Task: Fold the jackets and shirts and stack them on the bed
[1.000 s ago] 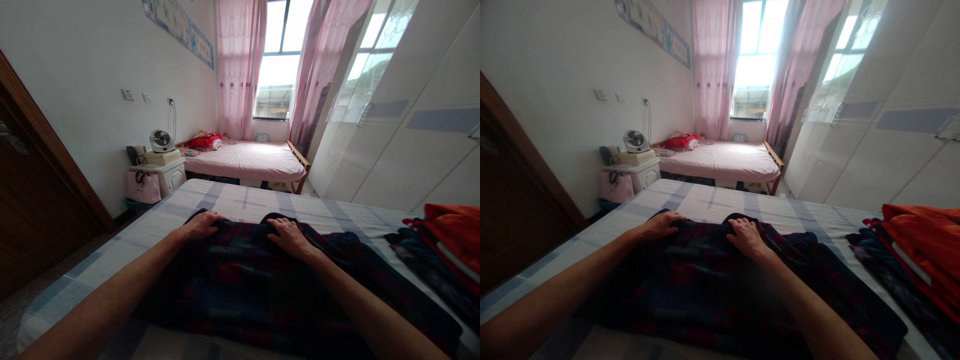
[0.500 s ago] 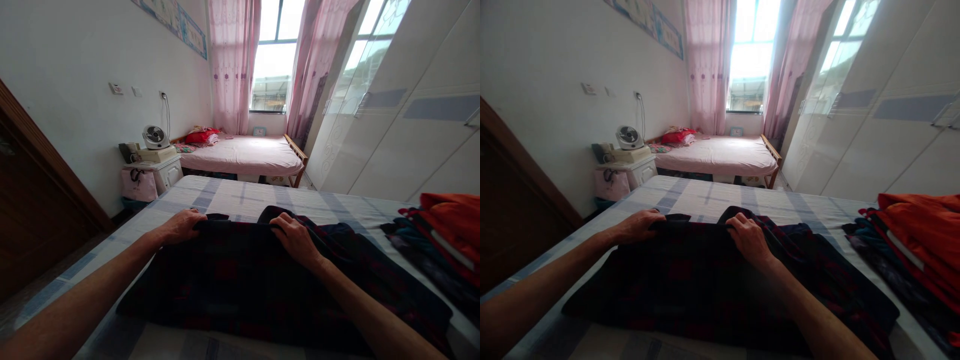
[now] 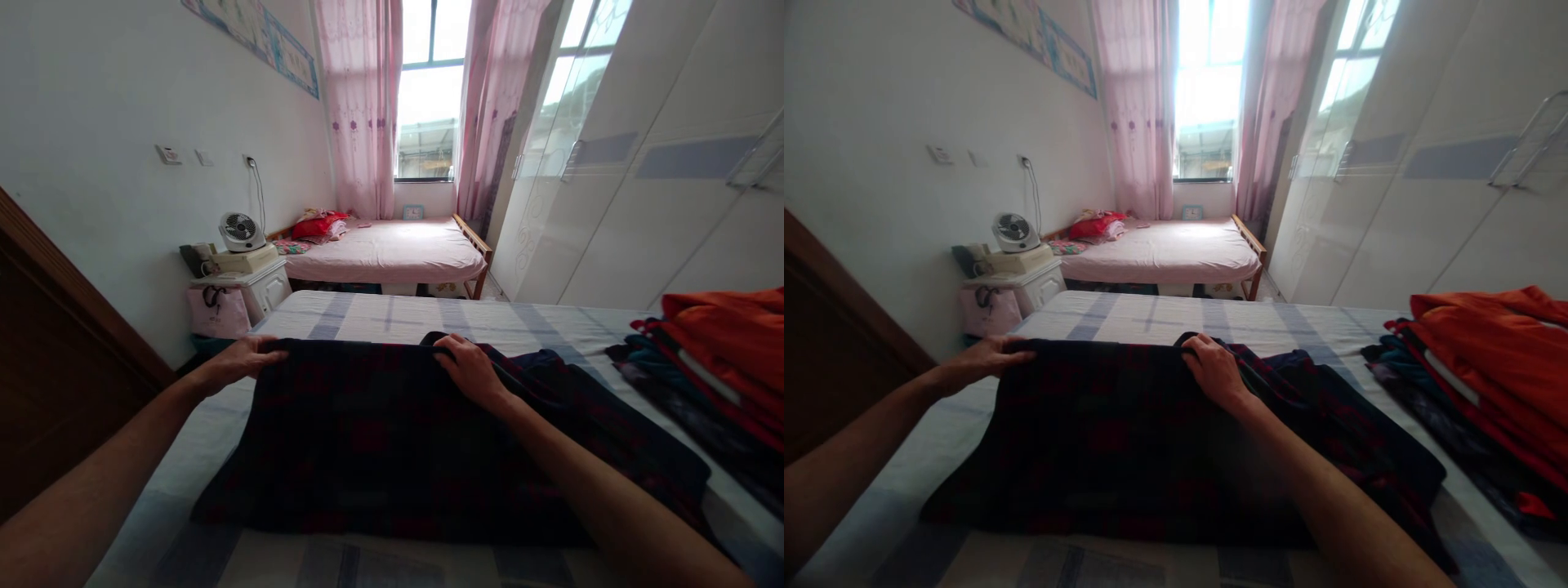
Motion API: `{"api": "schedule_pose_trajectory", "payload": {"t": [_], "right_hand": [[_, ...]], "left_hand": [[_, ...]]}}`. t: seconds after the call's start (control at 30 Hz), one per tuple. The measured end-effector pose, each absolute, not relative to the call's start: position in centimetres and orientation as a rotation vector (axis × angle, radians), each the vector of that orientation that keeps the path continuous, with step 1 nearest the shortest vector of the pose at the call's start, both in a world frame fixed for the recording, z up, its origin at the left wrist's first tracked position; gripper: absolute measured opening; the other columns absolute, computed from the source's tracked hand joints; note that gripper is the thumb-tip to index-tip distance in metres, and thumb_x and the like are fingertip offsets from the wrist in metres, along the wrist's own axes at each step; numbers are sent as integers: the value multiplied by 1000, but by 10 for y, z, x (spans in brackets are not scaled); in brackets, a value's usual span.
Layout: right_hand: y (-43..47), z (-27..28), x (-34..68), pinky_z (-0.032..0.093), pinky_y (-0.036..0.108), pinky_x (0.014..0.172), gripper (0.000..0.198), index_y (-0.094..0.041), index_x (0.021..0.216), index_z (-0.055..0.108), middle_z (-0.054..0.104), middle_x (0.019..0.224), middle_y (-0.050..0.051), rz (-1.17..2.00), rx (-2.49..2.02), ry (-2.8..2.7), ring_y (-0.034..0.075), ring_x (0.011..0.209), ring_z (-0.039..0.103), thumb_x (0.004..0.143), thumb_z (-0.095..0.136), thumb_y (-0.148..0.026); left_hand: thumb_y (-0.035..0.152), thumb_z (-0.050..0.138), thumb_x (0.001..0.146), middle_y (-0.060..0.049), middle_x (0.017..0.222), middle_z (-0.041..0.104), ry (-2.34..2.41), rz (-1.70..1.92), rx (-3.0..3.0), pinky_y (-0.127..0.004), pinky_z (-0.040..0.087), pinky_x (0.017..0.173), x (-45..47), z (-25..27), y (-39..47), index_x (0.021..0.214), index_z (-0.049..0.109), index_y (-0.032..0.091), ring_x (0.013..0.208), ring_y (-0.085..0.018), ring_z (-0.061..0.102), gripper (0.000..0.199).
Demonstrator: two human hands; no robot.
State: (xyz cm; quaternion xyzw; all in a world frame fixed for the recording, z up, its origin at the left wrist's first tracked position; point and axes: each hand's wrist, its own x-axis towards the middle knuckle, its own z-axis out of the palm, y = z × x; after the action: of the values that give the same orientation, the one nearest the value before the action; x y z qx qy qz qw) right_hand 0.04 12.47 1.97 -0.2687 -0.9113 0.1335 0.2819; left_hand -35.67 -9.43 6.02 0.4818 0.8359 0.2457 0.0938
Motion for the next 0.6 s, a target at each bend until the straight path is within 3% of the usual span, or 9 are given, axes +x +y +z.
{"api": "schedule_pose_trajectory", "payload": {"t": [0.07, 0.17, 0.27, 0.4, 0.5, 0.6], "right_hand": [[135, 21, -3, 43, 27, 80, 21, -23, 103, 60, 62, 106, 4, 391, -800, -2450, 17, 90, 60, 90, 46, -31], [159, 28, -4, 41, 27, 87, 30, -19, 112, 59, 60, 114, 8, 377, -1020, -2455, 17, 100, 59, 91, 42, -32], [182, 31, -4, 39, 30, 92, 36, -15, 115, 60, 60, 119, 12, 354, -1144, -2499, 21, 109, 56, 90, 43, -33], [198, 22, -11, 40, 37, 90, 42, -20, 114, 63, 60, 122, 11, 369, -1197, -2575, 26, 110, 55, 81, 55, -45], [200, 14, -13, 43, 35, 84, 27, -23, 98, 69, 68, 108, 7, 389, -1251, -2561, 25, 101, 59, 76, 62, -38], [203, 21, -3, 43, 32, 80, 22, -22, 93, 69, 70, 98, 8, 375, -1305, -2425, 23, 94, 61, 82, 52, -29]], "left_hand": [[54, 58, 66, -8, 75, 72, 2549, 568, 1427, -36, 53, 65, -362, 46, -92, 86, 68, 17, 69, -26, 66, 43], [48, 55, 70, -17, 106, 68, 2657, 515, 1484, -46, 45, 90, -354, 33, -85, 97, 66, 16, 99, -34, 62, 44], [48, 43, 80, -14, 133, 53, 2548, 557, 1747, -42, 32, 107, -322, 25, -77, 116, 61, 16, 123, -29, 48, 51], [51, 35, 87, -9, 149, 34, 2400, 419, 1953, -48, 24, 111, -276, 8, -72, 133, 51, 22, 138, -28, 27, 56], [50, 33, 89, -8, 151, 30, 2444, 245, 1850, -55, 20, 110, -261, -9, -73, 138, 43, 26, 140, -29, 21, 56], [52, 30, 90, -6, 151, 28, 2474, 178, 1810, -54, 18, 111, -259, -17, -75, 140, 39, 28, 141, -28, 18, 56]]}}
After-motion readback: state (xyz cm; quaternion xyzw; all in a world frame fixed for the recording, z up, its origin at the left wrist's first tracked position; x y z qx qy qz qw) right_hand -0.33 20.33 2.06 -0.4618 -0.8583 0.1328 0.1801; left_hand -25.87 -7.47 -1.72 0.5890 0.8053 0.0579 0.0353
